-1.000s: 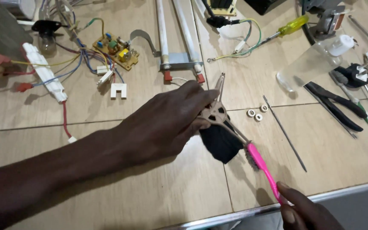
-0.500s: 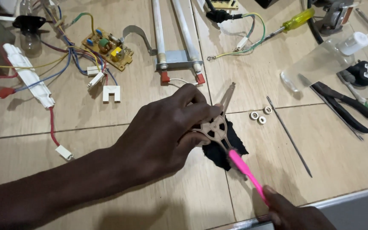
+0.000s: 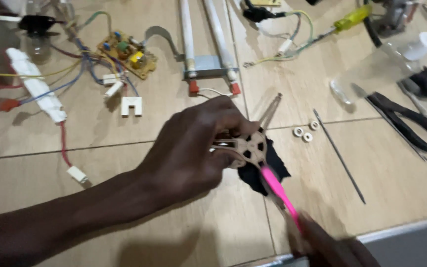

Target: Cleaning a small star-shaped metal component using a toothbrush, cleaning liquid, and a metal probe on a workbench.

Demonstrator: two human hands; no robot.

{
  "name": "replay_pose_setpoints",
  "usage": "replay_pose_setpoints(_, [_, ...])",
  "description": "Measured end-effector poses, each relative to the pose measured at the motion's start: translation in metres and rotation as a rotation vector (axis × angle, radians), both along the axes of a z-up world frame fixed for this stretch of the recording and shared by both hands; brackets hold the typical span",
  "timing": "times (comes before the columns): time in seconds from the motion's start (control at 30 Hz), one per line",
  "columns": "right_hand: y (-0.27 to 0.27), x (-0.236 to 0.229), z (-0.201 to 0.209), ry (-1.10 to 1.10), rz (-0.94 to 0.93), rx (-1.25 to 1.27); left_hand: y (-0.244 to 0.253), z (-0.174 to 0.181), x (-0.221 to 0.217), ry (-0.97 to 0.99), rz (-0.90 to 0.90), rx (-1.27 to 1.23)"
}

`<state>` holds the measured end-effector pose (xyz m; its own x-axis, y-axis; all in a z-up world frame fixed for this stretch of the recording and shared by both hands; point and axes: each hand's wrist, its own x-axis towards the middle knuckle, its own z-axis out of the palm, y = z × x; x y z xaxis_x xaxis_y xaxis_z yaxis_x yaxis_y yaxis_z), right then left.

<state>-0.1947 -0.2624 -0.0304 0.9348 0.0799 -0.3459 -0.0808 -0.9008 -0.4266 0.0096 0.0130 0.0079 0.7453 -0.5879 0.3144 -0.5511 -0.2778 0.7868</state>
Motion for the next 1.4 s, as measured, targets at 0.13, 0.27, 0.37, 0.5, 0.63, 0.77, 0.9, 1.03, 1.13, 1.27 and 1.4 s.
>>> replay_pose_setpoints(0.13, [0.078, 0.021, 0.050, -0.231, -0.229, 0.072, -0.001, 0.002, 0.001, 0.057, -0.001, 0.021])
replay_pose_setpoints(0.27, [0.016, -0.009, -0.009, -0.240, -0.043, 0.057, -0.001, -0.001, 0.001, 0.061, 0.005, 0.010])
replay_pose_setpoints(0.37, [0.010, 0.007, -0.007, -0.185, 0.044, 0.164, -0.001, -0.002, 0.000, 0.004, 0.016, -0.009])
replay_pose_setpoints(0.5, [0.048, 0.033, 0.017, -0.109, 0.103, 0.319, -0.003, 0.002, 0.001, -0.009, -0.008, -0.013])
replay_pose_setpoints(0.63, [0.121, 0.048, 0.056, -0.802, -0.520, 0.015, 0.003, 0.014, 0.003, 0.089, -0.025, -0.045])
replay_pose_setpoints(0.77, [0.113, 0.036, 0.067, -0.789, -0.690, 0.057, 0.003, 0.035, 0.010, 0.101, -0.002, -0.043])
replay_pose_setpoints(0.9, [0.107, 0.044, 0.057, -0.631, -0.736, 0.001, 0.003, 0.044, 0.008, 0.035, 0.007, -0.087])
replay_pose_setpoints(1.03, [0.099, 0.033, 0.058, -0.680, -0.703, 0.054, 0.010, 0.047, 0.011, 0.097, 0.020, -0.067])
replay_pose_setpoints(1.13, [0.094, 0.028, 0.069, -0.672, -0.726, 0.127, 0.011, 0.057, 0.012, 0.082, -0.022, -0.067])
replay_pose_setpoints(1.27, [0.085, 0.019, 0.049, -0.776, -0.596, -0.145, 0.003, 0.054, 0.004, 0.227, -0.002, -0.132])
replay_pose_setpoints(1.4, [0.079, 0.020, 0.044, -0.740, -0.572, -0.332, 0.003, 0.042, 0.000, 0.115, 0.009, -0.065])
